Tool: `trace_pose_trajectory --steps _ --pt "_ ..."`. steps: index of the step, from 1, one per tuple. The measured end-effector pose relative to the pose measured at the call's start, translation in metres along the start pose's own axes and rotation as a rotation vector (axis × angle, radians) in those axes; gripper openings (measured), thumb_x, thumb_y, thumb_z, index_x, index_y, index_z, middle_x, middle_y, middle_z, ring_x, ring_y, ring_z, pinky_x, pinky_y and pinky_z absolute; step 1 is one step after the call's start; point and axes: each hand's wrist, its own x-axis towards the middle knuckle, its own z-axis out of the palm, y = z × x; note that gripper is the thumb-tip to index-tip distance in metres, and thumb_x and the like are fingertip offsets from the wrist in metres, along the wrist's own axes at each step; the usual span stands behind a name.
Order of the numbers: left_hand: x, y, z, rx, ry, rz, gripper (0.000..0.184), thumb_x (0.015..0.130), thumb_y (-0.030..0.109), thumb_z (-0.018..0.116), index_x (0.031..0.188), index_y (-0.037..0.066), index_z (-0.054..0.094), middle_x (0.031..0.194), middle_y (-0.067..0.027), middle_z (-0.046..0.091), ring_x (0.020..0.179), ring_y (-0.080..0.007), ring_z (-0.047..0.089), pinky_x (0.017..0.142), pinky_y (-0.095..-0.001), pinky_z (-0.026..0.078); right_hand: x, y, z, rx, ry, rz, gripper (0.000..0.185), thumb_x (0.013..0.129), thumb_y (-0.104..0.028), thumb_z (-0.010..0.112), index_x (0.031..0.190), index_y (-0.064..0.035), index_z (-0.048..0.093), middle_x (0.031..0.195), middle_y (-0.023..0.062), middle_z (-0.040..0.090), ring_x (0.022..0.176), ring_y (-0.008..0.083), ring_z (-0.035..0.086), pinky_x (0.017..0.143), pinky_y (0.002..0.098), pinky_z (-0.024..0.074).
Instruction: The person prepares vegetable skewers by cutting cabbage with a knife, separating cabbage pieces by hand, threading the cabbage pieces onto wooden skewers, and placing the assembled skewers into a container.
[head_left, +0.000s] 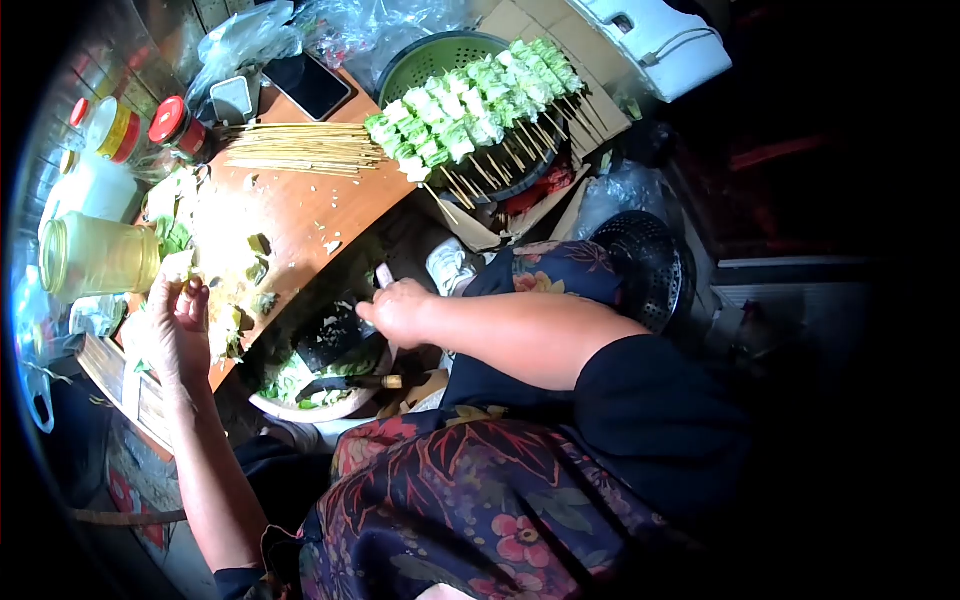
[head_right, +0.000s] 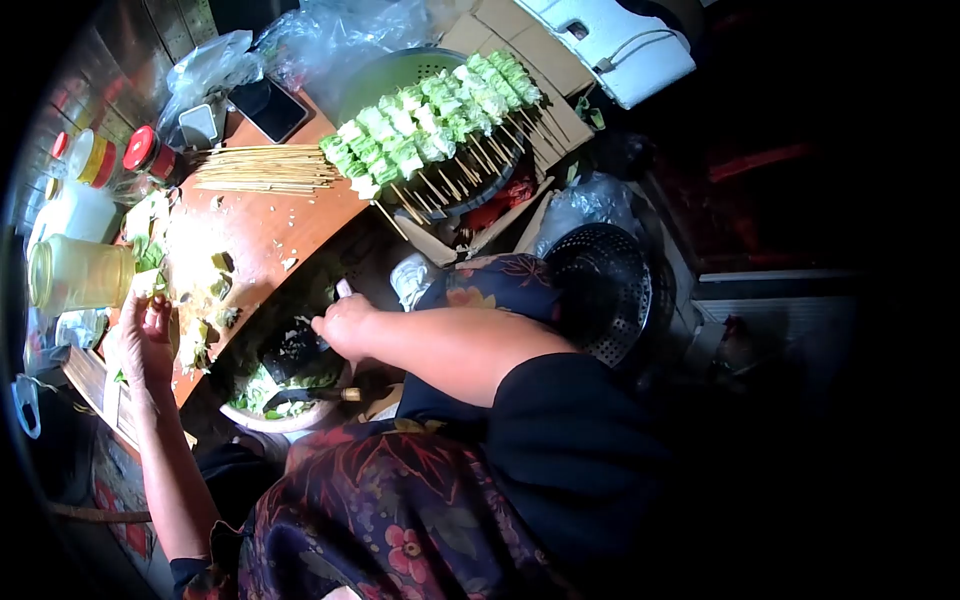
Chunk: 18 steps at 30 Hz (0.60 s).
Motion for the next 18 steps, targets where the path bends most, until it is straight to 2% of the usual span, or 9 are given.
trace_pose_trajectory --steps 1,4,5,8,11,12,14,16,18 --pt "0.0 0.0 -0.003 -0.027 -0.016 -0.02 0.029 0.088 0.014 0.061 0.112 -0.001 0.055 0.093 -0.0097 0.061 0.081 -0.0186 0.061 0.072 -0.028 0.054 0.004 0.001 0.002 0.002 -0.039 0.047 0.03 0.078 -0.014 0.057 0.106 -0.0052 0.056 0.104 0.0151 0.064 0.103 0.0306 0.06 0.085 0.0405 0.0474" --pt "0.003 -0.004 -0.013 -0.036 -0.01 0.007 0.032 0.088 0.013 0.06 0.116 -0.001 0.052 0.097 -0.0118 0.06 0.084 -0.0221 0.062 0.076 -0.031 0.055 0.014 -0.003 -0.007 -0.038 0.001 0.066 0.025 0.077 -0.013 0.058 0.101 -0.0059 0.061 0.097 0.0141 0.066 0.093 0.0298 0.065 0.078 0.0394 0.051" --pt "0.002 -0.005 -0.014 -0.047 -0.015 -0.003 0.034 0.088 0.011 0.06 0.119 -0.001 0.051 0.102 -0.0134 0.06 0.085 -0.0235 0.062 0.078 -0.0328 0.055 0.016 -0.004 -0.017 -0.034 0.062 0.05 0.022 0.075 -0.012 0.058 0.095 -0.0052 0.062 0.09 0.0142 0.067 0.087 0.0302 0.066 0.074 0.0398 0.0524" --pt "-0.01 0.003 -0.005 -0.031 -0.07 0.016 0.031 0.086 0.006 0.059 0.115 -0.002 0.053 0.096 -0.0126 0.062 0.083 -0.0228 0.063 0.077 -0.0332 0.055 0.032 -0.003 -0.05 0.063 0.247 0.097 0.019 0.073 -0.015 0.057 0.089 -0.0084 0.064 0.083 0.0142 0.066 0.08 0.0336 0.065 0.069 0.0446 0.0519" --pt "-0.018 0.005 0.005 -0.004 -0.122 0.026 0.027 0.085 0.006 0.059 0.11 -0.003 0.056 0.09 -0.0103 0.063 0.08 -0.0197 0.063 0.076 -0.0311 0.055 0.056 0.011 -0.077 0.128 0.452 0.162 0.02 0.081 -0.022 0.052 0.09 -0.0107 0.066 0.087 0.0138 0.066 0.084 0.032 0.064 0.073 0.0434 0.0513" --pt "-0.018 0.007 0.003 -0.028 -0.171 -0.04 0.037 0.086 0.003 0.058 0.121 -0.003 0.051 0.101 -0.012 0.061 0.084 -0.0217 0.062 0.079 -0.032 0.055 0.065 0.019 -0.083 0.103 0.512 0.136 0.019 0.082 -0.023 0.054 0.09 -0.0112 0.067 0.089 0.0125 0.066 0.085 0.031 0.064 0.074 0.0428 0.0511" --pt "-0.014 0.003 0.0 0.005 -0.175 -0.021 0.036 0.086 0.003 0.057 0.121 -0.004 0.051 0.101 -0.0122 0.061 0.083 -0.0211 0.061 0.079 -0.0319 0.055 0.081 0.028 -0.1 0.159 0.566 0.18 0.016 0.08 -0.024 0.058 0.087 -0.0123 0.067 0.09 0.0107 0.066 0.084 0.0312 0.063 0.074 0.0419 0.0505" --pt "-0.017 0.002 0.004 -0.004 -0.164 -0.026 0.032 0.087 0.004 0.056 0.118 -0.004 0.052 0.099 -0.012 0.061 0.081 -0.0203 0.061 0.078 -0.0314 0.055 0.101 0.041 -0.112 0.21 0.608 0.244 0.015 0.08 -0.024 0.059 0.085 -0.0124 0.068 0.09 0.011 0.066 0.083 0.0317 0.063 0.074 0.0416 0.0505" --pt "-0.017 -0.001 0.003 -0.017 -0.143 -0.017 0.028 0.088 0.005 0.056 0.115 -0.004 0.054 0.095 -0.0111 0.061 0.08 -0.0203 0.061 0.077 -0.0315 0.055 0.114 0.053 -0.119 0.094 0.682 0.309 0.018 0.08 -0.016 0.053 0.085 -0.0099 0.069 0.088 0.0153 0.067 0.085 0.0345 0.065 0.075 0.043 0.052"
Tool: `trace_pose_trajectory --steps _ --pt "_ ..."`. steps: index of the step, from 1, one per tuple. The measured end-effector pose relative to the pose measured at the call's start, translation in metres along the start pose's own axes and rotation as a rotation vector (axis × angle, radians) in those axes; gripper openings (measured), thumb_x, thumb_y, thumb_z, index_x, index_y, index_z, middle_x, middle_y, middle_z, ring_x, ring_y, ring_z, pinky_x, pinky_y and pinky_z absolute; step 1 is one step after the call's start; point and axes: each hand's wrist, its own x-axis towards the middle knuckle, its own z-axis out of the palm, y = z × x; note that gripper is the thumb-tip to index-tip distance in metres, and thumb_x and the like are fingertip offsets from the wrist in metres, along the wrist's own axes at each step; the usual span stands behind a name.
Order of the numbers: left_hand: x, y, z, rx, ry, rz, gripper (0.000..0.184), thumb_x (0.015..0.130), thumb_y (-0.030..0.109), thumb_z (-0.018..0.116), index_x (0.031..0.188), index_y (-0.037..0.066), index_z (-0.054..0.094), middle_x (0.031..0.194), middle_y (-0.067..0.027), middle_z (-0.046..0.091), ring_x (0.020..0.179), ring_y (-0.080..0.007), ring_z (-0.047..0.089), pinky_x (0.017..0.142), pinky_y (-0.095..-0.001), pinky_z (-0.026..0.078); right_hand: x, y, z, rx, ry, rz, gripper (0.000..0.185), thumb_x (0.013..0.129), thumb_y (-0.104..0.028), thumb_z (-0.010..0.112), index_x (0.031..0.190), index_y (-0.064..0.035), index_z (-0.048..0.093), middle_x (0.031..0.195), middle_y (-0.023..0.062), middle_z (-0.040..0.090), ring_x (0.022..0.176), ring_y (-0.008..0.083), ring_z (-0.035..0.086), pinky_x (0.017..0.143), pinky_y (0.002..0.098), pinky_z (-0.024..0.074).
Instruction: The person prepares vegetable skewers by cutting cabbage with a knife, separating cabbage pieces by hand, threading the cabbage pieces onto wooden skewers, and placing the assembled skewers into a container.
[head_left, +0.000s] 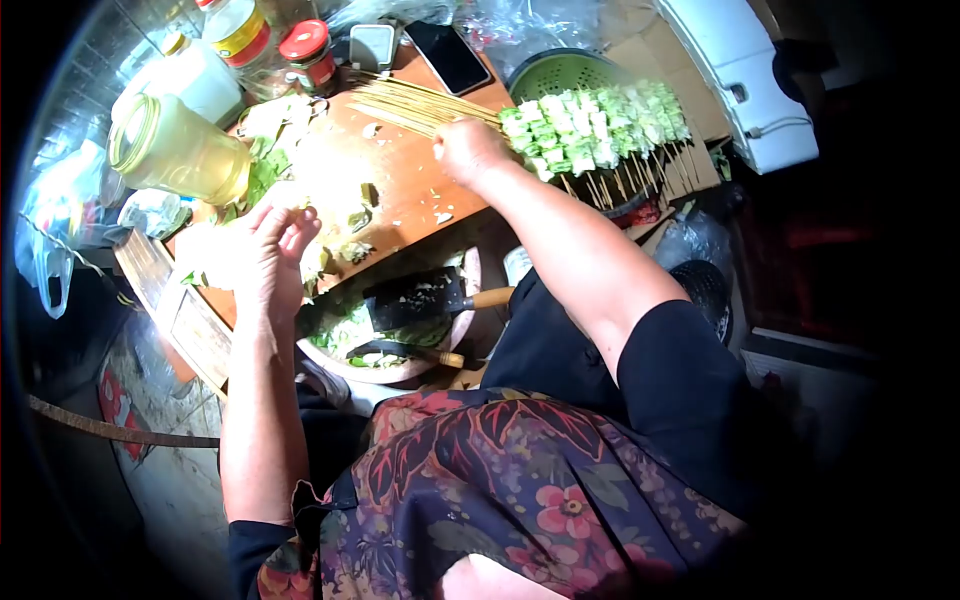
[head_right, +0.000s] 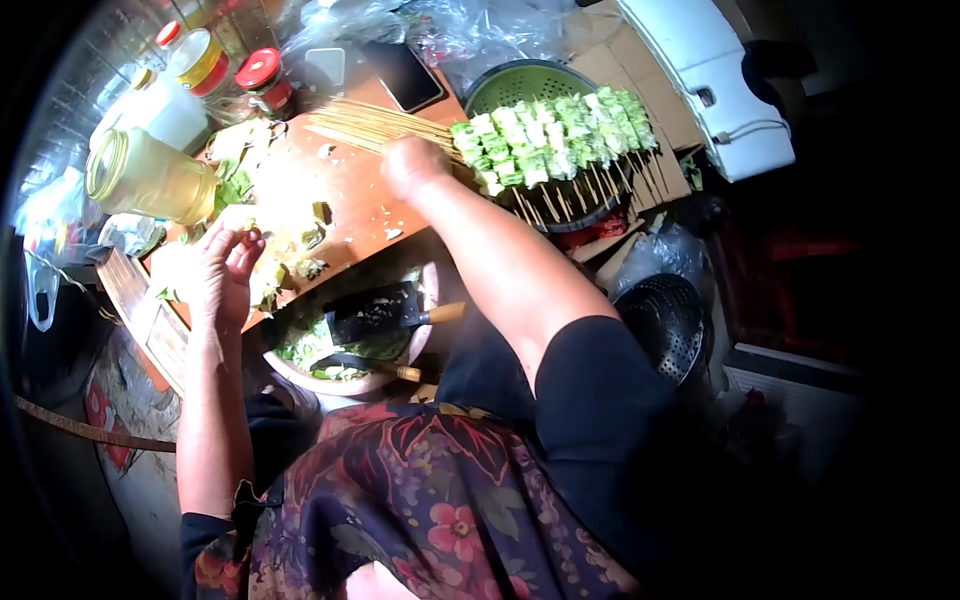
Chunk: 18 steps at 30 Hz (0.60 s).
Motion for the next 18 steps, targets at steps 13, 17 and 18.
trace_pose_trajectory --steps 13,17,18 --pt "-0.002 -0.004 0.009 -0.011 0.047 -0.047 0.033 0.083 0.008 0.065 0.113 -0.001 0.056 0.085 -0.0075 0.062 0.077 -0.0181 0.062 0.077 -0.0322 0.054 0.011 -0.008 0.001 -0.243 -0.24 0.017 0.022 0.081 -0.01 0.053 0.097 -0.006 0.068 0.101 0.0159 0.067 0.096 0.0289 0.065 0.082 0.0386 0.0517" --pt "-0.006 -0.008 0.009 -0.004 0.016 -0.053 0.035 0.083 0.007 0.065 0.115 -0.001 0.055 0.09 -0.0087 0.063 0.08 -0.0187 0.063 0.079 -0.032 0.054 0.005 0.001 0.003 -0.234 -0.269 0.004 0.023 0.08 -0.01 0.053 0.096 -0.0065 0.068 0.1 0.0162 0.067 0.095 0.029 0.065 0.082 0.038 0.0512" --pt "-0.006 -0.008 0.011 0.006 0.045 -0.049 0.035 0.082 0.006 0.066 0.115 -0.001 0.056 0.093 -0.0094 0.063 0.082 -0.0192 0.063 0.079 -0.0316 0.054 0.002 0.001 -0.001 -0.231 -0.267 0.003 0.023 0.08 -0.01 0.053 0.096 -0.0065 0.068 0.1 0.0162 0.067 0.095 0.029 0.065 0.082 0.038 0.0512"
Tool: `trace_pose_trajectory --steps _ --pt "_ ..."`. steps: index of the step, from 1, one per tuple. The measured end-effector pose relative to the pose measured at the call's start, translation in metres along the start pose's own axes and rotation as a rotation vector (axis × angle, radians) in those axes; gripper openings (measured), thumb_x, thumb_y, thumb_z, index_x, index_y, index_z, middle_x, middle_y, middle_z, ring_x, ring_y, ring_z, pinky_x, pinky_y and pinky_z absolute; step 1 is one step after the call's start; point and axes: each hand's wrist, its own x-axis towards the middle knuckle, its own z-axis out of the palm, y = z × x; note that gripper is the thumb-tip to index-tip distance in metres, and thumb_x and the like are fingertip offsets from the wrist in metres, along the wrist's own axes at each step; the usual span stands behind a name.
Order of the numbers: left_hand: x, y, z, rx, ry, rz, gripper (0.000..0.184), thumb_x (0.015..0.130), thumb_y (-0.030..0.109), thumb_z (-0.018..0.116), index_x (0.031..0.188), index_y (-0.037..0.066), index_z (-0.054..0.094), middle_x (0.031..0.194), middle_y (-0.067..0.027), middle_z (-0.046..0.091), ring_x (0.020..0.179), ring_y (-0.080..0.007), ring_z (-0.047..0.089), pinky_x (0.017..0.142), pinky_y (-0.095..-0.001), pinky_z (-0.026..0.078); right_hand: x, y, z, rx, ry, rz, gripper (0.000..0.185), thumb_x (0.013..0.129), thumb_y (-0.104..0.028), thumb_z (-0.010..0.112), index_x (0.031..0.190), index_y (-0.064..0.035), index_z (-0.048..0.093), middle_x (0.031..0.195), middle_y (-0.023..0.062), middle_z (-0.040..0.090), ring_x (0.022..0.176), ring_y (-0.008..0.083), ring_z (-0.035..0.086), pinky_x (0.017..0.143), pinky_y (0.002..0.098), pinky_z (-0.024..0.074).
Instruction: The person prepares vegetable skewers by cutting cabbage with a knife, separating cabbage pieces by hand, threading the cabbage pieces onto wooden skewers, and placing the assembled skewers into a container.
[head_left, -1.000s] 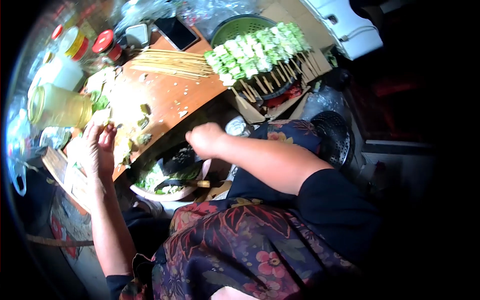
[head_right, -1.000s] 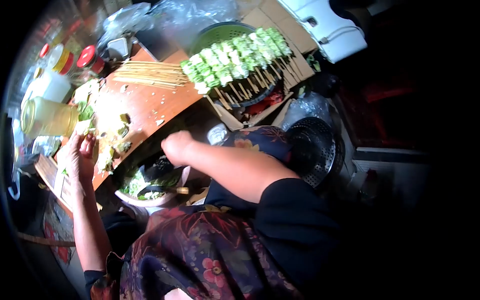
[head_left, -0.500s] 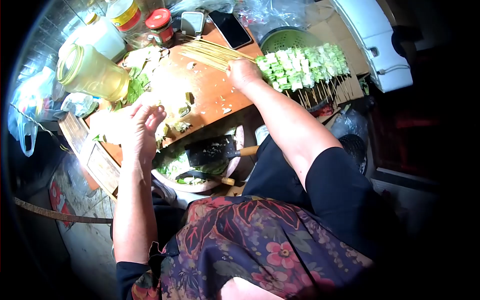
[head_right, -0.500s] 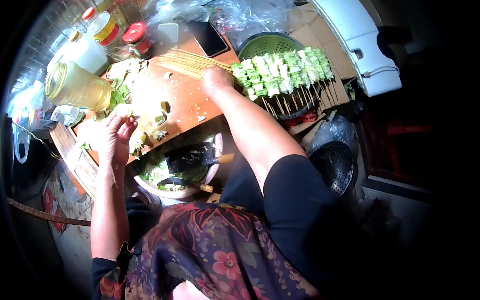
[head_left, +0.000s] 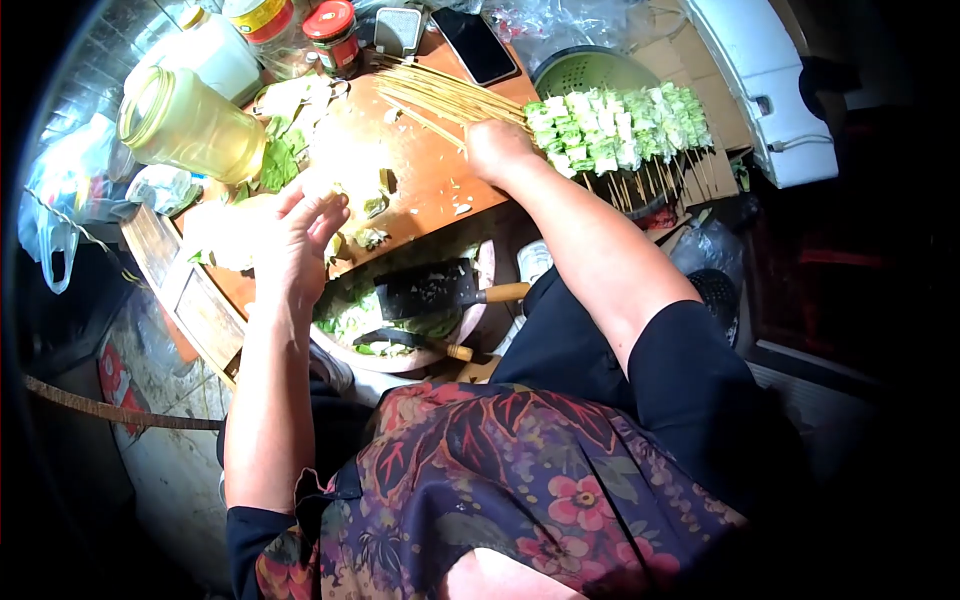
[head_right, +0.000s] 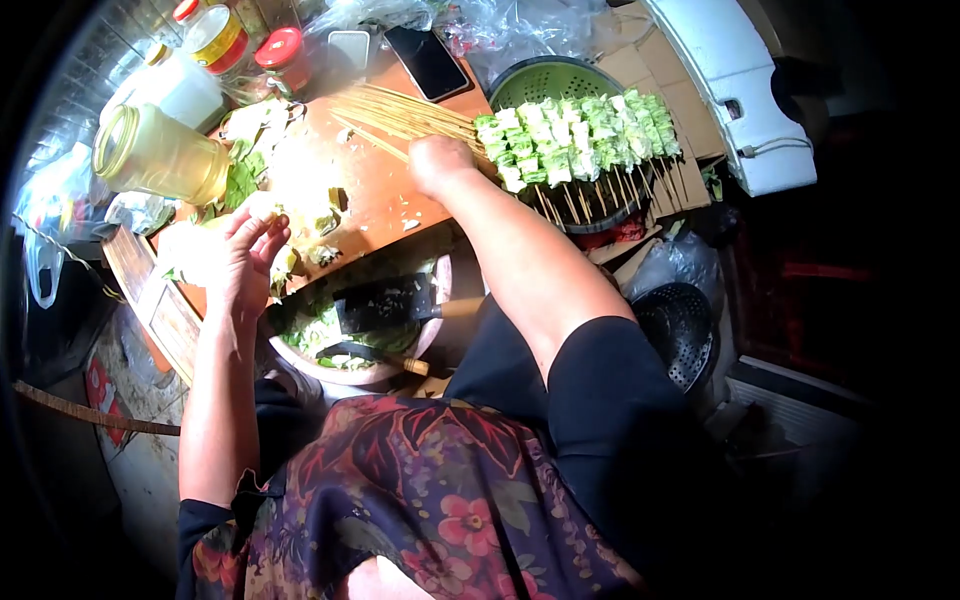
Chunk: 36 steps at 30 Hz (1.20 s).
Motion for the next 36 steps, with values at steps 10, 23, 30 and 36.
trace_pose_trajectory --steps 10,23,30,36 --pt "0.005 0.021 -0.01 -0.116 0.009 0.037 0.024 0.076 -0.004 0.064 0.099 -0.002 0.058 0.092 -0.0108 0.064 0.088 -0.0206 0.063 0.081 -0.0295 0.054 -0.078 -0.041 -0.054 0.764 0.105 -0.329 0.01 0.077 -0.014 0.058 0.076 -0.0052 0.056 0.062 0.0035 0.056 0.058 0.0119 0.054 0.055 0.0289 0.044" --pt "0.008 0.03 -0.016 -0.202 0.266 0.091 0.025 0.078 0.002 0.062 0.102 0.0 0.055 0.086 -0.0112 0.063 0.078 -0.0208 0.065 0.066 -0.0276 0.058 -0.14 -0.075 -0.062 0.966 -0.029 -0.375 0.012 0.074 -0.015 0.058 0.079 -0.0043 0.058 0.059 0.0091 0.055 0.056 0.021 0.056 0.058 0.0329 0.0464" --pt "0.011 0.031 -0.017 -0.144 0.245 0.156 0.018 0.076 0.0 0.061 0.094 0.002 0.061 0.083 -0.0077 0.064 0.074 -0.0147 0.062 0.063 -0.0221 0.054 -0.145 -0.075 -0.066 0.996 -0.07 -0.326 0.013 0.074 -0.015 0.058 0.08 -0.0038 0.058 0.061 0.0096 0.055 0.057 0.0215 0.056 0.059 0.0326 0.0462" --pt "0.012 0.029 -0.024 0.005 0.126 0.287 0.016 0.08 0.003 0.063 0.096 0.002 0.062 0.083 -0.0061 0.063 0.079 -0.0132 0.061 0.068 -0.023 0.052 -0.147 -0.077 -0.066 0.986 -0.021 -0.339 0.012 0.073 -0.013 0.058 0.079 -0.0028 0.058 0.066 0.0109 0.056 0.061 0.0228 0.057 0.061 0.0323 0.0466"
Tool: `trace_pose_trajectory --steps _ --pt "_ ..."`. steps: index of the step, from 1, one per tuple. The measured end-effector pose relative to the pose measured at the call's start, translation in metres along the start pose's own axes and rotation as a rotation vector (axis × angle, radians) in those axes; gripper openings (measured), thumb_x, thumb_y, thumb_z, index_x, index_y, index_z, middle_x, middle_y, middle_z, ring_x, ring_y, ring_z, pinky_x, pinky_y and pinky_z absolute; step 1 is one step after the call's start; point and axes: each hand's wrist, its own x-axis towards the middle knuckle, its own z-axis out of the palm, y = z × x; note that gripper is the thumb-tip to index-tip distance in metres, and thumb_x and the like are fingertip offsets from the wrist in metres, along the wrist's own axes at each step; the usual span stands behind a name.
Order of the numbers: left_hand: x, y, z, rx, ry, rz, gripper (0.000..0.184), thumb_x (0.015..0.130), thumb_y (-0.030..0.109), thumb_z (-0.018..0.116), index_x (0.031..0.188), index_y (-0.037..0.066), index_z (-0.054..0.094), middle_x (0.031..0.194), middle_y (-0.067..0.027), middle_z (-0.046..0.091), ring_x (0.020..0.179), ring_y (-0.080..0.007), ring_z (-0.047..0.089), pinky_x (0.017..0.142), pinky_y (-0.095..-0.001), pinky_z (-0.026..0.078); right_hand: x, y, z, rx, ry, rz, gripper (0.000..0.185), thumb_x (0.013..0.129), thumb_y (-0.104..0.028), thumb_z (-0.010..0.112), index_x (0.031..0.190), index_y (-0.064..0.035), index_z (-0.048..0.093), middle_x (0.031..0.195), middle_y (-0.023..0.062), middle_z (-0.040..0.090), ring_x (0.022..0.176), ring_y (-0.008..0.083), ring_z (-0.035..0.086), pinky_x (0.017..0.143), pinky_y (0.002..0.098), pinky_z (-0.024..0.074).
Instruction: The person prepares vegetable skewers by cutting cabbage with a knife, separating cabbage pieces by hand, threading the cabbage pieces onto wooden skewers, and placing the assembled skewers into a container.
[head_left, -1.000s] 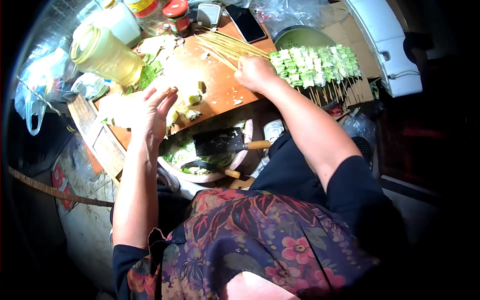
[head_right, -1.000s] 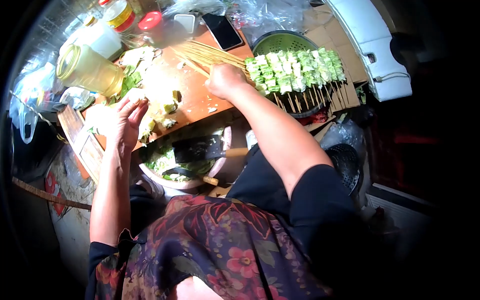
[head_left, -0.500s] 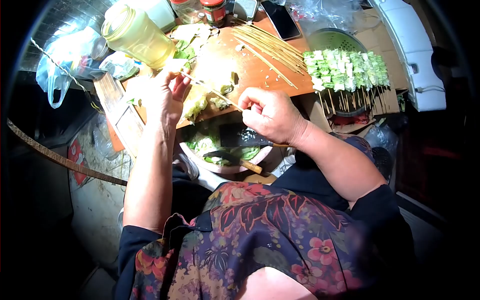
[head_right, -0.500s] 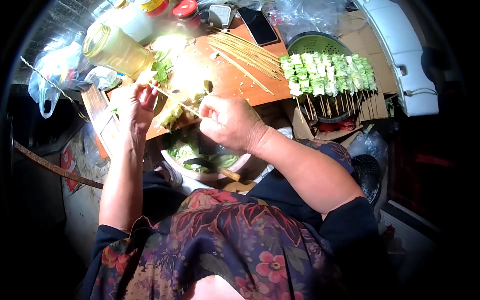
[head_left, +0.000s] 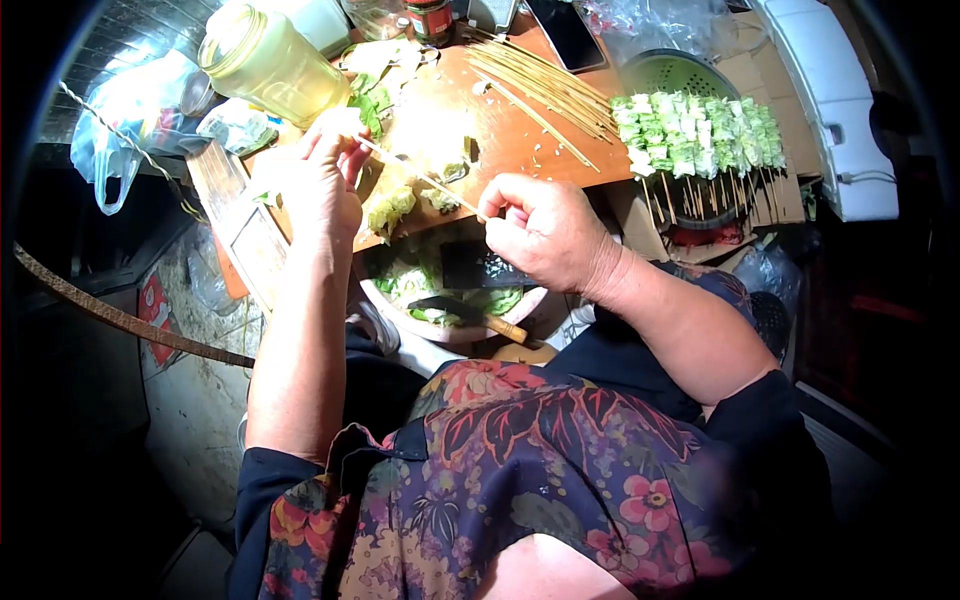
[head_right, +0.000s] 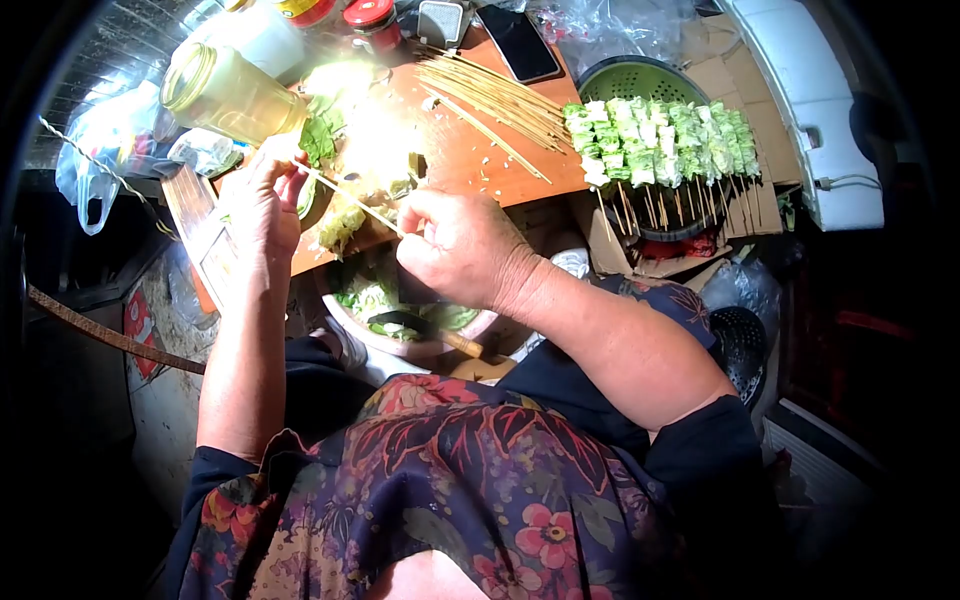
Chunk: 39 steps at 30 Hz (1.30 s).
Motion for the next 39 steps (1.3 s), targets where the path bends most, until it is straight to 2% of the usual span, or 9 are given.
trace_pose_trajectory --steps 2,4,17,20,22,26,30,35,39 --pt "-0.002 -0.002 0.001 0.015 -0.035 0.042 0.018 0.081 0.004 0.064 0.099 0.001 0.062 0.086 -0.0062 0.063 0.081 -0.0133 0.061 0.07 -0.0247 0.052 0.0 0.002 0.002 -0.004 0.005 -0.001 0.012 0.073 -0.013 0.058 0.079 -0.0025 0.058 0.067 0.0112 0.057 0.062 0.0233 0.058 0.061 0.0323 0.0466" --pt "-0.008 -0.001 0.011 0.102 0.056 0.176 0.027 0.085 0.003 0.06 0.111 -0.004 0.058 0.097 -0.0104 0.064 0.084 -0.0191 0.064 0.08 -0.0328 0.054 0.0 0.006 0.007 0.065 0.024 -0.06 0.004 0.079 -0.007 0.057 0.081 -0.0035 0.058 0.055 -0.0061 0.043 0.051 0.0017 0.037 0.048 0.0215 0.0342" --pt "-0.024 0.002 0.021 0.429 -0.065 0.188 0.033 0.087 0.005 0.061 0.118 -0.005 0.056 0.098 -0.0122 0.064 0.082 -0.0163 0.064 0.073 -0.029 0.054 -0.002 0.007 0.016 0.146 0.079 -0.036 0.011 0.088 -0.011 0.058 0.081 -0.0033 0.057 0.059 -0.0073 0.044 0.054 0.0014 0.038 0.05 0.0195 0.0338" --pt "-0.039 -0.01 0.035 0.503 -0.258 0.236 0.035 0.084 0.002 0.063 0.117 -0.005 0.055 0.086 -0.0092 0.064 0.07 -0.0133 0.062 0.067 -0.0244 0.052 0.009 0.009 0.014 0.146 0.124 -0.071 0.013 0.089 -0.013 0.057 0.081 -0.0027 0.057 0.058 -0.0068 0.045 0.053 0.0018 0.039 0.049 0.02 0.0343" --pt "-0.057 -0.013 0.046 0.594 -0.409 0.118 0.038 0.083 0.002 0.063 0.119 -0.004 0.053 0.082 -0.0069 0.063 0.066 -0.0116 0.06 0.061 -0.0217 0.049 0.018 0.013 0.013 0.229 0.153 -0.014 0.014 0.089 -0.014 0.057 0.081 -0.0021 0.058 0.056 -0.0061 0.047 0.051 0.0018 0.041 0.047 0.0206 0.0352" --pt "-0.053 -0.011 0.045 0.439 -0.508 0.022 0.038 0.084 0.004 0.06 0.121 -0.001 0.053 0.093 -0.0094 0.062 0.067 -0.0122 0.059 0.064 -0.0219 0.048 0.025 0.022 0.009 0.187 0.149 0.056 0.015 0.088 -0.016 0.059 0.082 -0.0023 0.059 0.056 -0.0054 0.049 0.049 0.0023 0.044 0.046 0.0211 0.0365" --pt "-0.028 -0.015 0.043 0.308 -0.326 0.057 0.032 0.09 0.007 0.052 0.12 -0.002 0.052 0.101 -0.0108 0.06 0.068 -0.0138 0.059 0.069 -0.0281 0.051 0.034 0.023 -0.006 0.173 0.216 0.074 0.016 0.089 -0.017 0.058 0.083 -0.0027 0.061 0.059 -0.0051 0.05 0.052 0.0021 0.045 0.048 0.0197 0.0374" --pt "0.015 -0.055 0.033 0.793 -0.169 0.017 0.032 0.089 0.021 0.063 0.114 0.002 0.061 0.1 -0.0056 0.065 0.087 -0.0104 0.058 0.075 -0.0249 0.047 0.026 0.02 -0.017 0.187 0.239 0.046 0.015 0.09 -0.016 0.057 0.084 -0.0027 0.061 0.062 -0.0049 0.051 0.052 0.0022 0.046 0.049 0.0193 0.0387" --pt "0.035 -0.087 0.027 1.213 -0.272 0.155 0.046 0.087 0.033 0.062 0.119 0.001 0.058 0.109 -0.0231 0.062 0.1 -0.0325 0.061 0.088 -0.0375 0.047 0.021 0.015 -0.021 0.258 0.225 0.068 0.014 0.09 -0.015 0.057 0.085 -0.0029 0.06 0.06 -0.0051 0.049 0.051 0.002 0.045 0.048 0.0187 0.0381"
